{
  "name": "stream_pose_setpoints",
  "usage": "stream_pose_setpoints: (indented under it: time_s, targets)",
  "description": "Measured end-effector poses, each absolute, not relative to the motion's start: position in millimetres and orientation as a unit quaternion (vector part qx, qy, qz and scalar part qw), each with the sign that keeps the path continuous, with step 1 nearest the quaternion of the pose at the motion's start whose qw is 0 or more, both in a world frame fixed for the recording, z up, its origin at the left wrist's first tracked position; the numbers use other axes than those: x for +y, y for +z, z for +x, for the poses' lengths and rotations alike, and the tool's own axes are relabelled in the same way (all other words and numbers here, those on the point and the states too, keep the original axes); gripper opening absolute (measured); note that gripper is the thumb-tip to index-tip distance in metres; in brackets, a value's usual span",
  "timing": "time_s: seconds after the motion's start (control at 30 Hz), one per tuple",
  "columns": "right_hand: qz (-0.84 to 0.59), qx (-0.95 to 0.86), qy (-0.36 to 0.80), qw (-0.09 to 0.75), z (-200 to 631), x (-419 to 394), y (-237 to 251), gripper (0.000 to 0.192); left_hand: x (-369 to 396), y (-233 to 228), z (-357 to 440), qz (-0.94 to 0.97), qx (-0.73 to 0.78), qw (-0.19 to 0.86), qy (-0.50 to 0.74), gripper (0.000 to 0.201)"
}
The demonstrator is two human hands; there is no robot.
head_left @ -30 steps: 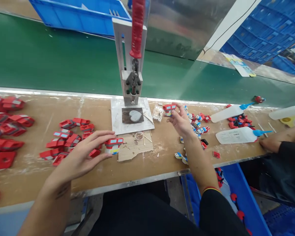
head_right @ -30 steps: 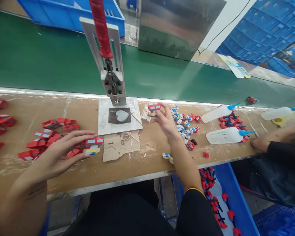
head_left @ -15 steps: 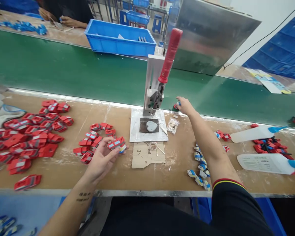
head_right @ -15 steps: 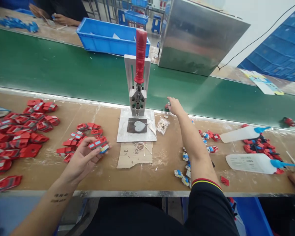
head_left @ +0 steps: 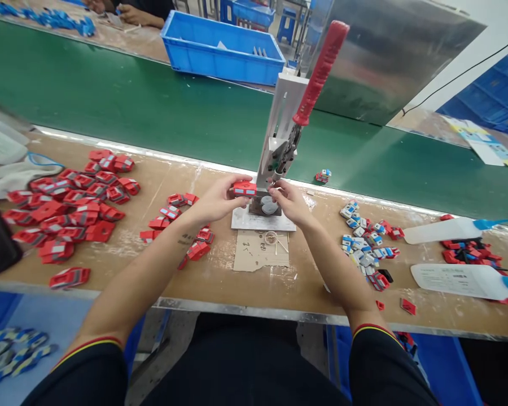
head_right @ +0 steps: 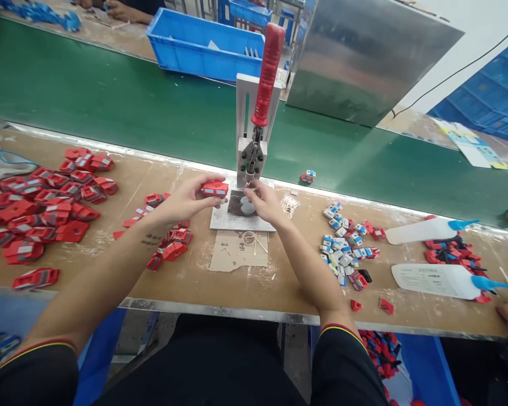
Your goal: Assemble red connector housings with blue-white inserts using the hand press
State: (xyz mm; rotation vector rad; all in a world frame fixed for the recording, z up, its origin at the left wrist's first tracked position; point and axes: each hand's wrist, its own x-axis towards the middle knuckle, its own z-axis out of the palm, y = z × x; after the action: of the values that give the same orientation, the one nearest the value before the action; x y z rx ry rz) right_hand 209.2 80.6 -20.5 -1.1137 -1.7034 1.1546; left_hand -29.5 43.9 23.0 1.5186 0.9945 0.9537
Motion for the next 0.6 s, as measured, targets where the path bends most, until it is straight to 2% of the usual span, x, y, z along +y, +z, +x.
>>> stream_pose_setpoints:
  time_s: [0.27,0.47,0.53,0.6]
  targets:
    - [-0.490,-0.614,0.388,0.482,192,87,-18,0.028,38,6,-35,0.655,0.411,0.481,0.413,0.049]
    - [-0.523,-0.638,0.353,0.442,208,74,-19,0.042,55,-14,-33,0.632,0.420,0.464,0.457,0.048]
    - [-0.531,-0.645,0.296,0.464,227,72,-14,0.045,61,-20,-28,0.632,0.425,0.459,0.458,0.047]
    - [-0.511,-0.652,0.196,0.524,244,75,3,0.045,68,-25,-20,0.641,0.430,0.446,0.453,0.046]
